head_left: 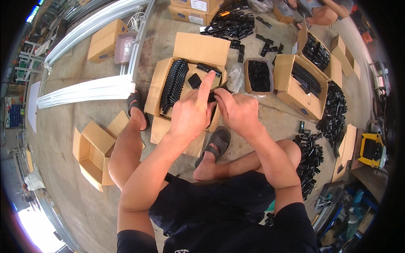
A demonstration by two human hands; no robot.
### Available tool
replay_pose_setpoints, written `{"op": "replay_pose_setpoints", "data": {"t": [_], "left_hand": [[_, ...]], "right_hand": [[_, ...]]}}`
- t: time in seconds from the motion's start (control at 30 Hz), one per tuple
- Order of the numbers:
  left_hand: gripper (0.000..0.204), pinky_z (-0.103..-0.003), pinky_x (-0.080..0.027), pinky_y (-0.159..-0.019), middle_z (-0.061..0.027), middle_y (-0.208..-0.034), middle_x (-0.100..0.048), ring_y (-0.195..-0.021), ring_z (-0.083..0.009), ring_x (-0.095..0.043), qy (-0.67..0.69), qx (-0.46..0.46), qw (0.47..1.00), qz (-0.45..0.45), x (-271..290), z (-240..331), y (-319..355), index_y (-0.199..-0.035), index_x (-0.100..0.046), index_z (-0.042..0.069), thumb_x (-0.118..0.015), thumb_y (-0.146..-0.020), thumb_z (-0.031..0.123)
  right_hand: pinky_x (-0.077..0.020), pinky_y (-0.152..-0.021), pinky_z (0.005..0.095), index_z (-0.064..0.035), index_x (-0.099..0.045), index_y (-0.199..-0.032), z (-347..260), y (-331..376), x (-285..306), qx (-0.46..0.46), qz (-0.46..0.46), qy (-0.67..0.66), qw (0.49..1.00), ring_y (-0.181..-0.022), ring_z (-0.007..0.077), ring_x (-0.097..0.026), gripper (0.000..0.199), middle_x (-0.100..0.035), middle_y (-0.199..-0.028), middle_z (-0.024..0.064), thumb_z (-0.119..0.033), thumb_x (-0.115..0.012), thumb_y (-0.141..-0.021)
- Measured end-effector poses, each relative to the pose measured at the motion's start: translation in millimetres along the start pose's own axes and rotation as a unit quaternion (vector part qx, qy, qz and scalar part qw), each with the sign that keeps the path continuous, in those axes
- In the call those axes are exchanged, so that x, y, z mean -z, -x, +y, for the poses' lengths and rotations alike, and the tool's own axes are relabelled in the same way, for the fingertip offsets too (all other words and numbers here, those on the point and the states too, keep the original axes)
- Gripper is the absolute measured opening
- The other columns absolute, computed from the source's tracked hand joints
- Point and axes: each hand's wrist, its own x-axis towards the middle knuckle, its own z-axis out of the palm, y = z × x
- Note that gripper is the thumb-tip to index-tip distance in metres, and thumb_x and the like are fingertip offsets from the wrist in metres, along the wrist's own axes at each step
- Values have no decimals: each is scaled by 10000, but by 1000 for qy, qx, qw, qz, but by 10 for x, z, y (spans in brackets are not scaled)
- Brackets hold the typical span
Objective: The person sits on the floor and assembles small black plastic components by hand. They pick up individual parts from cardboard boxes, snap them together to form larger units, and place the finished assemblies into a box.
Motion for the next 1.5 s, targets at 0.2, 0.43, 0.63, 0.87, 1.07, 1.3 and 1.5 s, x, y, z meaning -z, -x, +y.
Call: {"op": "replay_pose_setpoints", "data": {"t": [0.2, 0.43, 0.63, 0.87, 1.07, 1.3, 1.5], "left_hand": [[844, -415, -596, -787, -159, -1037, -742, -936, -338, -727, 15, 10, 1000, -9, 92, 114, -31, -1521, -402, 125, -786, -781, -5], [847, -414, -581, -738, -135, -959, -728, -882, -321, -714, 1, -7, 1000, 2, 130, 86, -31, -1529, -406, 121, -792, -781, 26], [841, -409, -566, -696, -112, -900, -709, -809, -303, -693, -19, -21, 1000, 8, 123, 61, -3, -1529, -412, 114, -796, -784, 47], [840, -408, -565, -687, -107, -867, -704, -802, -298, -689, -31, -31, 999, 16, 97, 71, -25, -1529, -417, 112, -794, -781, 47], [712, -455, -566, -677, -142, -884, -714, -778, -355, -702, 13, 50, 999, -3, -1, 37, -15, -1471, -461, 121, -767, -828, 116], [323, -319, -582, -827, -176, -1054, -759, -952, -195, -748, 143, 148, 974, 90, 500, -204, -159, -1161, -727, 52, -804, -851, 100], [341, -273, -558, -834, -171, -1122, -749, -950, -175, -708, 279, 186, 882, 332, 1933, -526, 394, -1226, -693, -39, -725, -957, 168]], "right_hand": [[-462, -469, 366, -105, -720, -1039, 41, -4, 41, 11, 44, -30, 999, -508, 225, -606, 213, -611, -608, 48, -95, -747, -827], [-456, -475, 365, -119, -739, -1029, 52, -18, 113, 26, 25, -17, 999, -502, 238, -592, 226, -615, -619, 62, -60, -754, -811], [-458, -471, 366, -119, -733, -1027, 28, -56, 88, 41, 5, 14, 999, -503, 230, -589, 233, -579, -593, 48, -55, -736, -803], [-456, -469, 364, -122, -737, -1026, 68, -80, 98, 51, -8, 33, 998, -498, 221, -586, 227, -564, -579, 38, -68, -734, -806], [-476, -491, 365, -106, -760, -1051, 83, -64, 159, 32, -27, 14, 999, -523, 227, -608, 234, -612, -617, 49, -54, -730, -825], [-554, -609, 348, -61, -759, -1102, 351, 149, 146, -30, 10, -81, 996, -663, 263, -705, 272, -725, -812, 137, 25, -719, -847], [-534, -648, 266, -32, -746, -1167, 142, 216, 104, -146, -66, -187, 969, -683, 128, -671, 205, -743, -883, 104, -62, -647, -990]]}}
